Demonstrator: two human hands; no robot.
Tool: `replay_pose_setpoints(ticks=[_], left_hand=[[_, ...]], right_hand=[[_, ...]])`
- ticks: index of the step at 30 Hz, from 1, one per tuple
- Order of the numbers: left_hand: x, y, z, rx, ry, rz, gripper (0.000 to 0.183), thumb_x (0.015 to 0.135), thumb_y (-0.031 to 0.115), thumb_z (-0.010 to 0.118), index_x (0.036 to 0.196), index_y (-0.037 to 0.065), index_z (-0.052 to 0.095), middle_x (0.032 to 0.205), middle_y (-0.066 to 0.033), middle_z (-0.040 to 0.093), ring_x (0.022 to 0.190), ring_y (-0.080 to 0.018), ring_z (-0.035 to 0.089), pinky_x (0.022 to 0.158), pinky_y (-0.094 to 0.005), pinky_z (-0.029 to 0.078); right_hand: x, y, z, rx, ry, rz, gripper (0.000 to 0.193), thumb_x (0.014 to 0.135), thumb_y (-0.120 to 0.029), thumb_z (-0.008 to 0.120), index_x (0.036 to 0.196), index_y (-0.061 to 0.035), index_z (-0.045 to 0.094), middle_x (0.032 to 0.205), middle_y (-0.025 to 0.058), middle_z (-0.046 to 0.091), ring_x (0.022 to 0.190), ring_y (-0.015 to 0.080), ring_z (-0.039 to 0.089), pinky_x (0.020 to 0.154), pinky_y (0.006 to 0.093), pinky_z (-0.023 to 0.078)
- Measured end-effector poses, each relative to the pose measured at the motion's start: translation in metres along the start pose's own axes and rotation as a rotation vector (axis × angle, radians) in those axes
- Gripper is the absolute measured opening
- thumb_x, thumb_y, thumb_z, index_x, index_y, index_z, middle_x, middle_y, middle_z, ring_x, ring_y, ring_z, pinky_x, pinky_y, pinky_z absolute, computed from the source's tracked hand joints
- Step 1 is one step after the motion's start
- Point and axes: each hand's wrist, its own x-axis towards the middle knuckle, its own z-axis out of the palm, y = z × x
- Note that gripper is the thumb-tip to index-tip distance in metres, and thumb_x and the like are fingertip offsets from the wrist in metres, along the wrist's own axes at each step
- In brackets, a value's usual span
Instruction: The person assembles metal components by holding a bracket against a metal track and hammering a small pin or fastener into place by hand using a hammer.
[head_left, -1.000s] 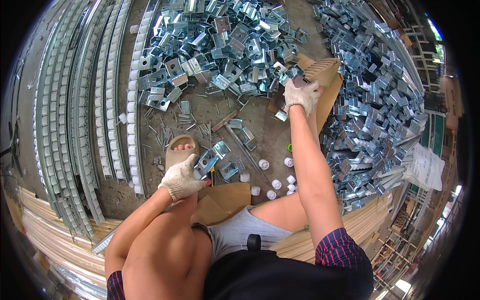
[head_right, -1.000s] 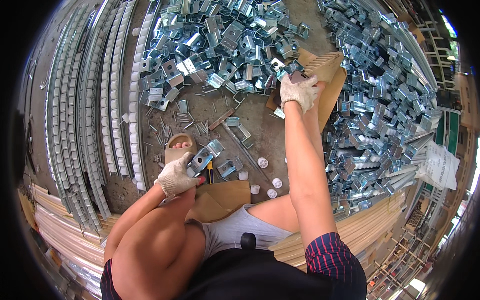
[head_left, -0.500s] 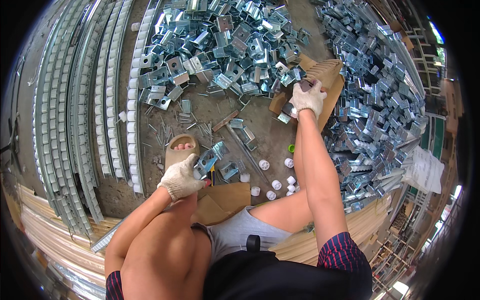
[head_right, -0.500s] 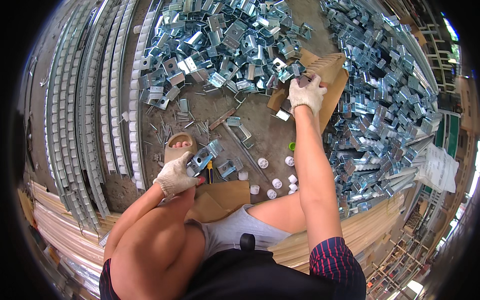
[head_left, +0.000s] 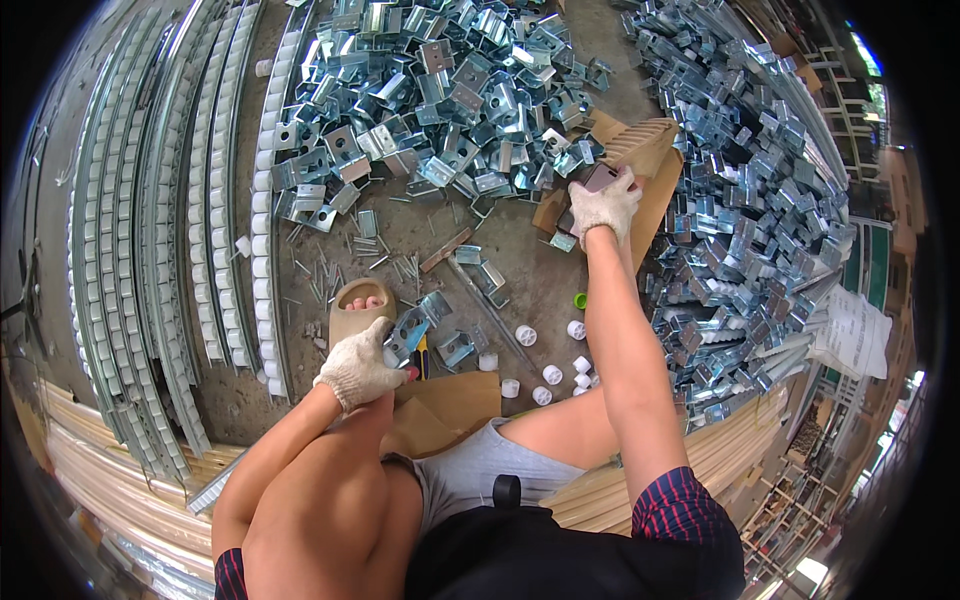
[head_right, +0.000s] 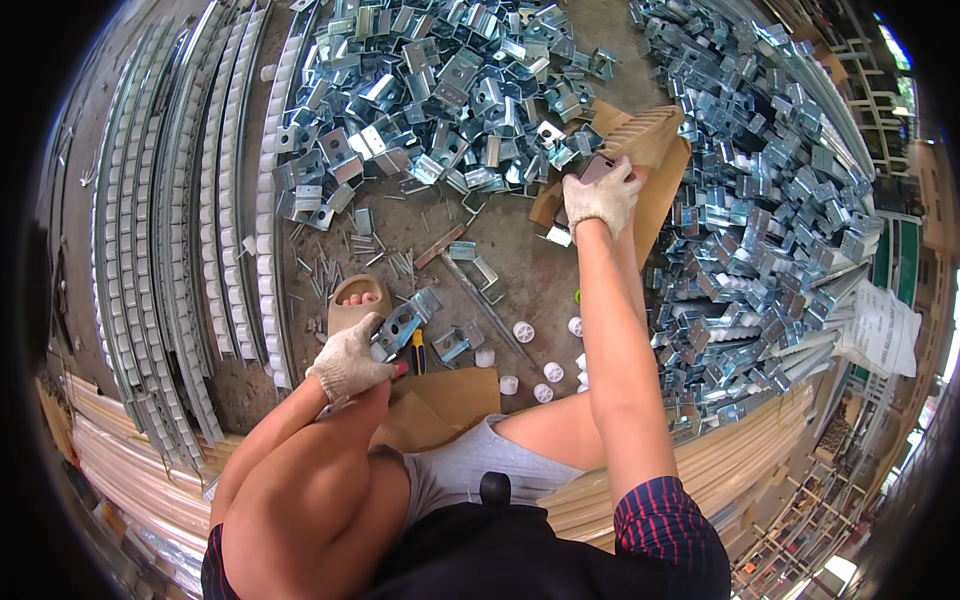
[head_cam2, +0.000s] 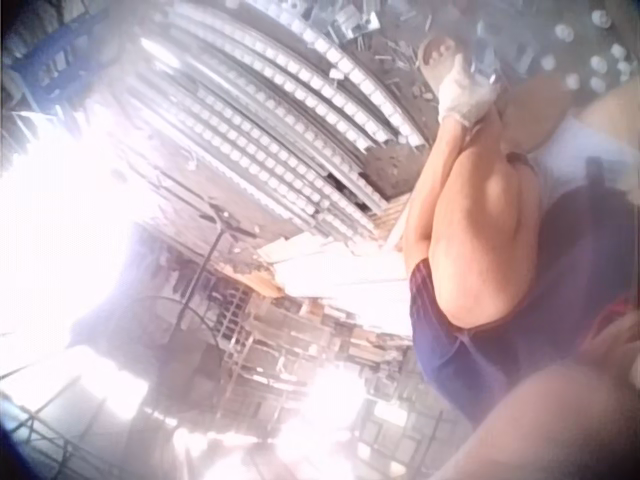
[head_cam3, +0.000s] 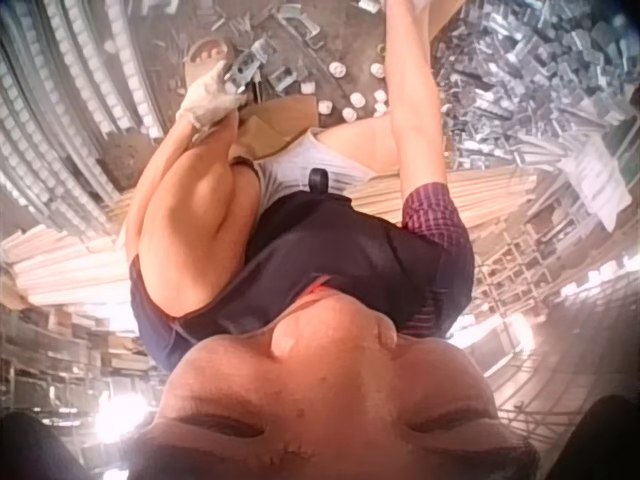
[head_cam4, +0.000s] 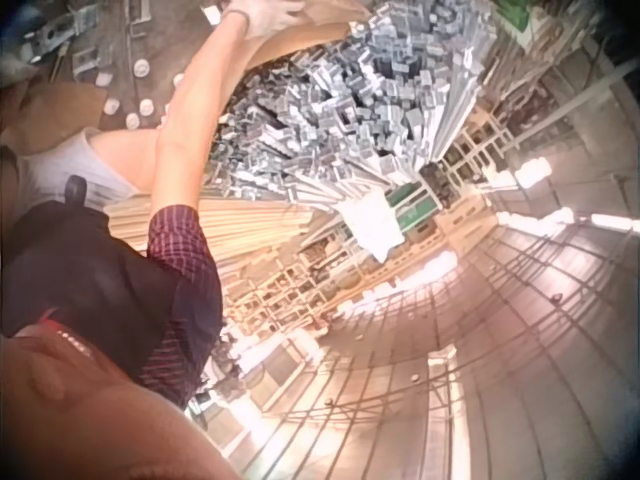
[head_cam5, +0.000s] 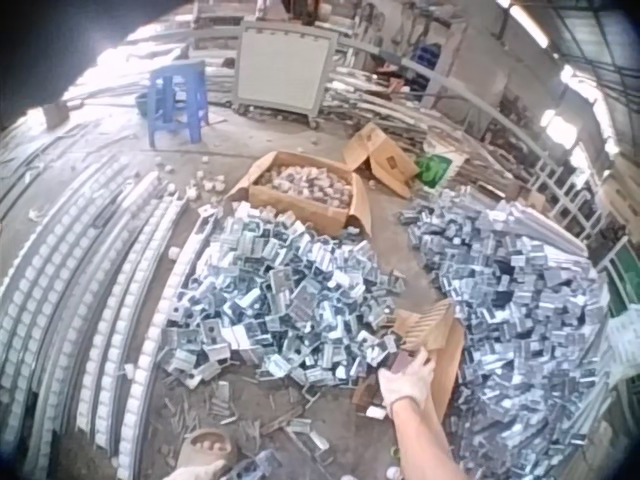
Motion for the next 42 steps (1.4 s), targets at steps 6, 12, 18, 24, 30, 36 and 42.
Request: replay_pose_setpoints(ticks=[6,12,18,24,30,36,42], left_hand=[[0.000,0.004,-0.004,-0.018,-0.041,-0.015,0.072,0.075,0.049,0.088,0.126,0.005,0.061,0.107,-0.0284,0.073,0.108,-0.0495,0.070,0.097,-0.0534,0.054],[-0.002,0.000,0.000,-0.085,-0.005,0.035,0.069,0.075,0.046,0.088,0.131,0.014,0.062,0.111,-0.0253,0.074,0.109,-0.0489,0.070,0.096,-0.0532,0.055],[-0.001,0.005,-0.004,-0.062,-0.034,0.009,0.065,0.075,0.043,0.089,0.127,0.014,0.064,0.112,-0.0245,0.074,0.110,-0.0469,0.070,0.097,-0.0531,0.054],[-0.003,0.009,-0.005,-0.073,-0.011,-0.007,0.060,0.073,0.040,0.090,0.122,0.013,0.068,0.107,-0.0180,0.075,0.104,-0.0390,0.074,0.094,-0.0473,0.057],[-0.002,0.006,-0.006,-0.107,-0.022,-0.004,0.060,0.073,0.039,0.090,0.122,0.013,0.068,0.106,-0.0161,0.076,0.102,-0.0368,0.074,0.094,-0.0463,0.057],[-0.003,0.011,-0.009,-0.120,-0.039,-0.006,0.059,0.076,0.041,0.089,0.122,0.012,0.066,0.111,-0.0223,0.074,0.108,-0.0443,0.071,0.097,-0.0508,0.056],[-0.002,0.008,-0.005,-0.099,-0.027,-0.004,0.062,0.074,0.043,0.090,0.124,0.014,0.066,0.112,-0.0223,0.074,0.109,-0.0442,0.071,0.098,-0.0507,0.056]], right_hand=[[-0.002,-0.001,0.006,0.035,0.047,0.059,0.094,0.075,-0.043,0.082,0.155,-0.0144,0.043,0.152,0.0242,0.046,0.140,0.0441,0.051,0.114,0.0513,0.049],[0.000,-0.002,0.011,0.027,0.085,0.079,0.089,0.077,-0.043,0.080,0.154,-0.0150,0.045,0.150,0.0231,0.048,0.139,0.0417,0.052,0.113,0.0515,0.050],[0.001,-0.003,0.012,0.021,0.091,0.089,0.086,0.078,-0.042,0.078,0.154,-0.0148,0.046,0.148,0.0230,0.050,0.136,0.0422,0.054,0.111,0.0517,0.051],[0.000,-0.005,0.009,0.040,0.089,0.085,0.085,0.078,-0.042,0.078,0.153,-0.0158,0.047,0.147,0.0225,0.051,0.136,0.0421,0.054,0.110,0.0522,0.051],[-0.002,-0.004,0.012,0.048,0.097,0.079,0.084,0.078,-0.039,0.079,0.152,-0.0150,0.047,0.146,0.0221,0.051,0.135,0.0424,0.054,0.110,0.0519,0.050],[-0.001,0.003,0.019,0.033,0.148,0.043,0.081,0.080,-0.038,0.077,0.151,-0.0129,0.046,0.144,0.0219,0.052,0.133,0.0422,0.054,0.110,0.0504,0.050],[0.001,0.000,0.016,0.040,0.134,0.048,0.084,0.080,-0.040,0.077,0.152,-0.0113,0.045,0.147,0.0244,0.050,0.135,0.0438,0.053,0.112,0.0512,0.049]])
